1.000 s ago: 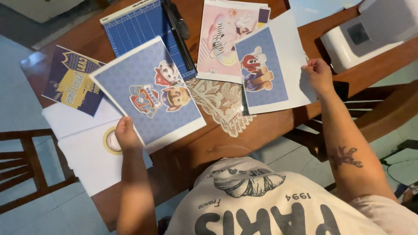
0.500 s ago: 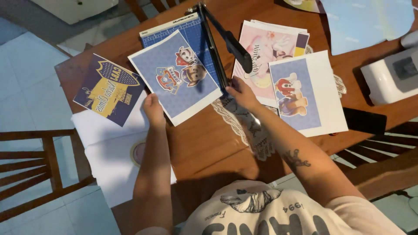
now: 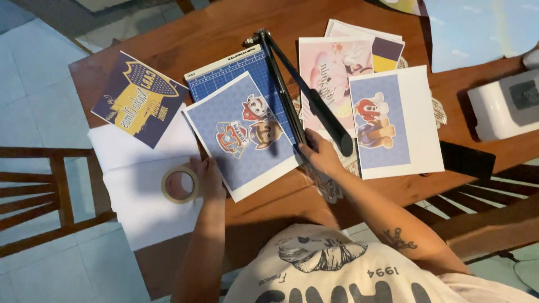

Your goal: The person cuts a printed sheet with scissors, then uses a paper trimmer to cut another sheet featuring cartoon characters. They apply tape to a blue sheet and smooth it down, then use a pen to trace or mark the paper.

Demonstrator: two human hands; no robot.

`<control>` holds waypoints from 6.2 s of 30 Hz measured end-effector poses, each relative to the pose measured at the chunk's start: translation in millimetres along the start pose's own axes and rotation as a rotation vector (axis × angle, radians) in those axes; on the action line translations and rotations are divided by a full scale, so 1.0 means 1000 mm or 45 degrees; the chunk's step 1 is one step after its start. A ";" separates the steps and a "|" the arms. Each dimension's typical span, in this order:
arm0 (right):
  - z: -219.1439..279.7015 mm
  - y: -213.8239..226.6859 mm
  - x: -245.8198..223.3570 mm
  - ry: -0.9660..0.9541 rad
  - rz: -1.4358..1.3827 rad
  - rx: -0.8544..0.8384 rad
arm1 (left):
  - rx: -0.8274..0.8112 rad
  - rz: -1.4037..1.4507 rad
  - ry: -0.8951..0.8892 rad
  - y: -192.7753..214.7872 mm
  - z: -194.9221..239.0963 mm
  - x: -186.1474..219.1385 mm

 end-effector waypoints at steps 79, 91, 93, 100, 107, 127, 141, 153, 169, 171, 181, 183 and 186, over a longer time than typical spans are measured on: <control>-0.144 -0.013 -0.063 -0.009 -0.341 0.159 | -0.579 -0.880 -1.413 -0.050 0.043 0.130; -0.176 -0.016 -0.051 0.038 -0.331 0.137 | -0.512 -0.854 -1.449 -0.049 0.036 0.135; -0.174 -0.016 -0.054 0.044 -0.344 0.130 | -0.507 -0.855 -1.449 -0.050 0.035 0.135; -0.177 -0.015 -0.051 0.039 -0.331 0.147 | -0.516 -0.834 -1.423 -0.049 0.035 0.136; -0.165 -0.016 -0.056 0.022 -0.374 0.151 | -0.514 -0.833 -1.426 -0.048 0.035 0.138; -0.139 -0.010 -0.081 0.161 -0.356 0.206 | -0.515 -0.840 -1.416 -0.048 0.036 0.141; -0.156 -0.015 -0.070 0.100 -0.312 0.071 | -0.442 -0.877 -1.397 -0.063 0.041 0.144; -0.137 -0.013 -0.066 0.062 -0.237 -0.025 | -0.514 -1.014 -1.417 -0.085 0.059 0.154; -0.098 -0.011 -0.058 0.098 -0.388 -0.223 | -0.537 -1.077 -1.407 -0.084 0.064 0.163; -0.101 -0.012 -0.054 0.131 -0.366 -0.192 | -0.515 -1.068 -1.438 -0.082 0.067 0.160; -0.098 -0.010 -0.052 0.038 -0.363 -0.048 | -0.484 -1.058 -1.456 -0.085 0.064 0.152; -0.098 -0.009 -0.052 0.029 -0.364 -0.046 | -0.500 -1.042 -1.435 -0.085 0.063 0.152; -0.095 -0.008 -0.054 0.023 -0.364 -0.043 | -0.503 -1.026 -1.428 -0.084 0.063 0.152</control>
Point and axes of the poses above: each hand's wrist, its own z-axis away from the middle knuckle, its own y-axis out of the back of the hand, x = y × z, the point moved 9 cm from there along -z, towards the middle knuckle, and after that the axes turned 14 degrees about -y, right-handed, at the moved point
